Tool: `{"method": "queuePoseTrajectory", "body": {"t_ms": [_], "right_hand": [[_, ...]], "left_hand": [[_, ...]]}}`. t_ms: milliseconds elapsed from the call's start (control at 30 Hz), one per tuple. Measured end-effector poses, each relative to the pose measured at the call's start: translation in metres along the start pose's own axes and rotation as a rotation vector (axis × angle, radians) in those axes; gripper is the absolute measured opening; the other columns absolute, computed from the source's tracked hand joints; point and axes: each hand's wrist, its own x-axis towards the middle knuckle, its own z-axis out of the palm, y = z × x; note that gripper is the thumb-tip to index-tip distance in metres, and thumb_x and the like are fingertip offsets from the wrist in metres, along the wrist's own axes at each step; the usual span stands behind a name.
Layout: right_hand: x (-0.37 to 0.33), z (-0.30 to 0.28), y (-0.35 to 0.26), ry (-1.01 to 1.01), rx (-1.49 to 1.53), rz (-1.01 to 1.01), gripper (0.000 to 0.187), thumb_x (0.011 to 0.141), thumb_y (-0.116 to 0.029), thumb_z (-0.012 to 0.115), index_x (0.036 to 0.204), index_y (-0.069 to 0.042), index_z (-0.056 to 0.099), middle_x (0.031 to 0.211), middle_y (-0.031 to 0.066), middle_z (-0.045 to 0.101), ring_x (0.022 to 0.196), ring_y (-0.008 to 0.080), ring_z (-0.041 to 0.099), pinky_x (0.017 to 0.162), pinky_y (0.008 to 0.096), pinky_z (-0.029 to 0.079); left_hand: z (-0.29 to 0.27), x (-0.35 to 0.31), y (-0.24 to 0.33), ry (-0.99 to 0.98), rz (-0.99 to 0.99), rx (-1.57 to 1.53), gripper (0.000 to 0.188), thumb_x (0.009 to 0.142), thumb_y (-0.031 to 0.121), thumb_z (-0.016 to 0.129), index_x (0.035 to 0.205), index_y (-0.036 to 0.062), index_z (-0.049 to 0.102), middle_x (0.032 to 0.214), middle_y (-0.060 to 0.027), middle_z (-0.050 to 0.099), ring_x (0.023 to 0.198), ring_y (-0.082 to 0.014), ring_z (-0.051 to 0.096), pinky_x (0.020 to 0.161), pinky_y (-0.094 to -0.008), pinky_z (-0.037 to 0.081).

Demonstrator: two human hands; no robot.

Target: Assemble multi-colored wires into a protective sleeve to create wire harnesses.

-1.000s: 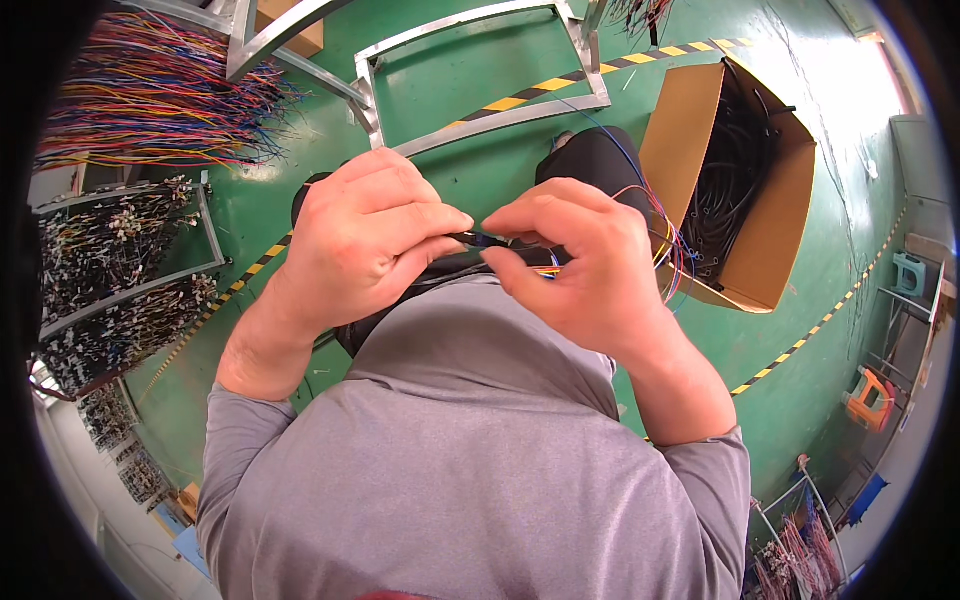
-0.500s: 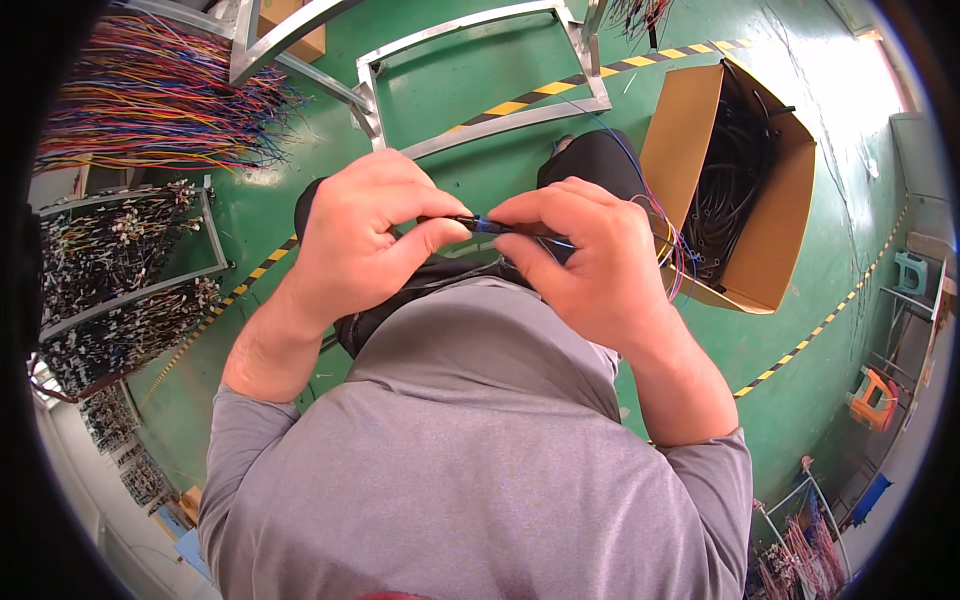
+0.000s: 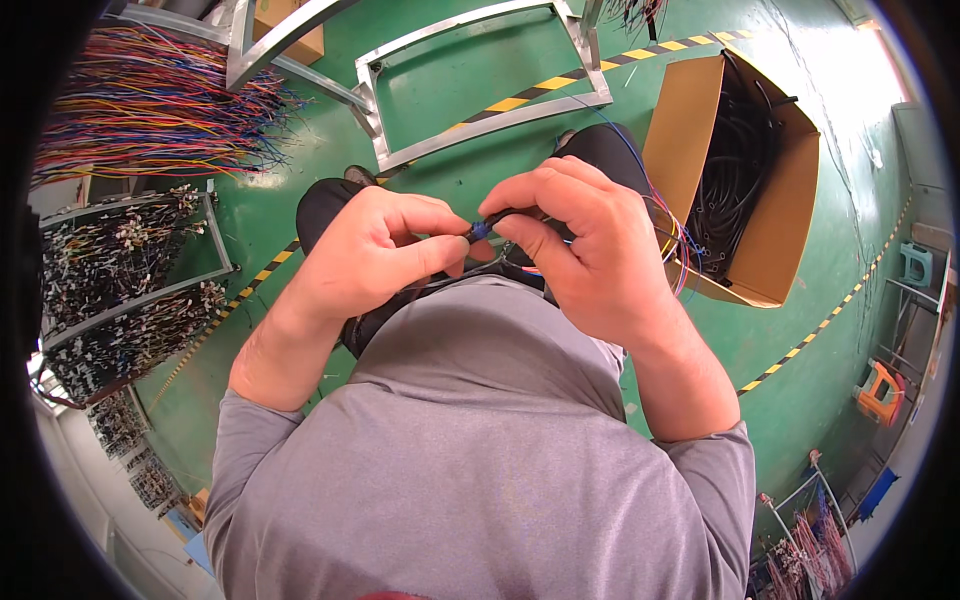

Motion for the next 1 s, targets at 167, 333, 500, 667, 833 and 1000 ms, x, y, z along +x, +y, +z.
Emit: {"method": "queuePoseTrajectory", "body": {"t_ms": [167,333,500,667,833,1000], "right_hand": [[0.003,-0.001,0.006,-0.047,0.054,0.008,0.019,0.089,0.009,0.071,0.104,-0.001,0.075,0.094,0.0079,0.068,0.083,0.0190,0.065,0.075,0.0311,0.051],[0.006,0.001,0.015,-0.035,0.064,-0.097,0.022,0.088,0.010,0.071,0.107,-0.001,0.073,0.098,0.0100,0.066,0.087,0.0219,0.066,0.080,0.0322,0.052],[-0.014,0.015,0.016,0.248,0.127,0.024,0.014,0.098,0.003,0.072,0.113,0.002,0.071,0.108,0.0069,0.066,0.092,0.0135,0.064,0.082,0.0270,0.052],[-0.015,0.039,0.014,0.272,0.599,0.158,0.008,0.103,0.000,0.069,0.109,0.004,0.073,0.103,0.0042,0.068,0.082,0.0076,0.060,0.069,0.0222,0.046],[-0.014,0.044,0.013,0.301,0.605,0.157,0.007,0.104,0.000,0.068,0.107,0.004,0.073,0.104,0.0046,0.068,0.078,0.0068,0.058,0.065,0.0218,0.045],[-0.016,0.048,0.016,0.319,0.712,0.153,0.005,0.104,0.001,0.067,0.104,0.004,0.071,0.105,0.0047,0.066,0.077,0.0067,0.058,0.062,0.0219,0.044]], "left_hand": [[0.004,0.002,-0.005,-0.040,-0.070,-0.133,0.026,0.104,0.018,0.069,0.112,-0.0033,0.081,0.086,-0.0020,0.074,0.078,-0.0071,0.064,0.065,-0.0230,0.049],[0.006,0.004,-0.019,-0.052,-0.077,-0.250,0.024,0.103,0.019,0.071,0.113,0.0005,0.083,0.086,-0.0006,0.075,0.072,-0.0049,0.059,0.064,-0.0241,0.046],[0.019,0.005,-0.032,0.120,0.035,-0.478,0.023,0.105,0.016,0.073,0.114,-0.0030,0.081,0.088,-0.0033,0.076,0.078,-0.0068,0.063,0.069,-0.0241,0.050],[0.030,0.009,-0.035,0.185,0.084,-0.449,0.022,0.104,0.014,0.074,0.114,-0.0042,0.080,0.091,-0.0059,0.077,0.080,-0.0092,0.065,0.070,-0.0260,0.051],[0.035,0.011,-0.040,0.192,0.095,-0.474,0.021,0.103,0.012,0.075,0.115,-0.0053,0.079,0.093,-0.0085,0.077,0.081,-0.0121,0.065,0.072,-0.0280,0.052],[0.038,0.012,-0.040,0.175,0.099,-0.491,0.021,0.103,0.012,0.075,0.116,-0.0047,0.079,0.096,-0.0099,0.079,0.082,-0.0129,0.068,0.073,-0.0278,0.052]]}}
